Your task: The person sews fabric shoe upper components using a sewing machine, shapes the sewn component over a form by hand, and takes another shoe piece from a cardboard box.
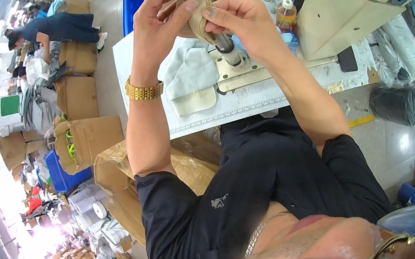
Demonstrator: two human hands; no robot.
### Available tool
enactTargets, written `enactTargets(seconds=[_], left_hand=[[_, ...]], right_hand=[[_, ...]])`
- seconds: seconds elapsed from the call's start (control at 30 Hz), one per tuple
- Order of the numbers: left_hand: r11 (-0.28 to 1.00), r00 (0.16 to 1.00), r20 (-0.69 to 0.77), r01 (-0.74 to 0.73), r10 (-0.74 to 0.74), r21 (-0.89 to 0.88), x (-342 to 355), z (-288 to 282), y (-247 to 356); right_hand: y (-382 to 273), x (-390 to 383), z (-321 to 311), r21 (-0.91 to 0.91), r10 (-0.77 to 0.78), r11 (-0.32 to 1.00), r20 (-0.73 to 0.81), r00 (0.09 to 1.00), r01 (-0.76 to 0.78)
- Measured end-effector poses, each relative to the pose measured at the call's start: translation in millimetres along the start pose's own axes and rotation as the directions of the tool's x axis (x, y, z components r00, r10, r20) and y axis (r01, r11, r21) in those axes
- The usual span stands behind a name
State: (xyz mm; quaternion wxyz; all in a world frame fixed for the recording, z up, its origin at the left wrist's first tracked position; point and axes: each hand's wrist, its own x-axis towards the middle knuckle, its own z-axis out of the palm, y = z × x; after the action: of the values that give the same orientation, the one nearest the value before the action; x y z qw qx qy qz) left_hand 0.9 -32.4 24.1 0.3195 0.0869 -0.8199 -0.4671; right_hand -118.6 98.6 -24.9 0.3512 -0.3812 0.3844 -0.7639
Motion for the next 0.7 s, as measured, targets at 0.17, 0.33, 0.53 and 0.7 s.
enactTargets(seconds=[0.17, 0.33, 0.53, 0.7], left_hand=[[1.000, 1.000, -0.011, 0.012, -0.012, 0.025, 0.7, 0.2, 1.2], [0.999, 0.999, -0.029, 0.022, -0.021, 0.033, 1.0, 0.6, -1.5], [0.995, 0.997, -0.074, 0.043, -0.036, 0.088, 2.7, 3.1, 1.4], [0.995, 0.991, -0.112, 0.083, -0.076, 0.063, 1.3, 5.5, 0.9]], right_hand=[[3.9, 0.8, 0.3, 0.037, -0.001, 0.999, -0.026, 1.000, 0.002], [4.8, 3.2, 1.4, 0.057, 0.019, 0.998, -0.043, 0.999, -0.016], [-0.1, 6.2, 0.2, 0.041, 0.036, 0.999, -0.063, 0.997, -0.034], [0.7, 8.5, -2.9, -0.003, 0.029, 1.000, -0.070, 0.997, -0.029]])
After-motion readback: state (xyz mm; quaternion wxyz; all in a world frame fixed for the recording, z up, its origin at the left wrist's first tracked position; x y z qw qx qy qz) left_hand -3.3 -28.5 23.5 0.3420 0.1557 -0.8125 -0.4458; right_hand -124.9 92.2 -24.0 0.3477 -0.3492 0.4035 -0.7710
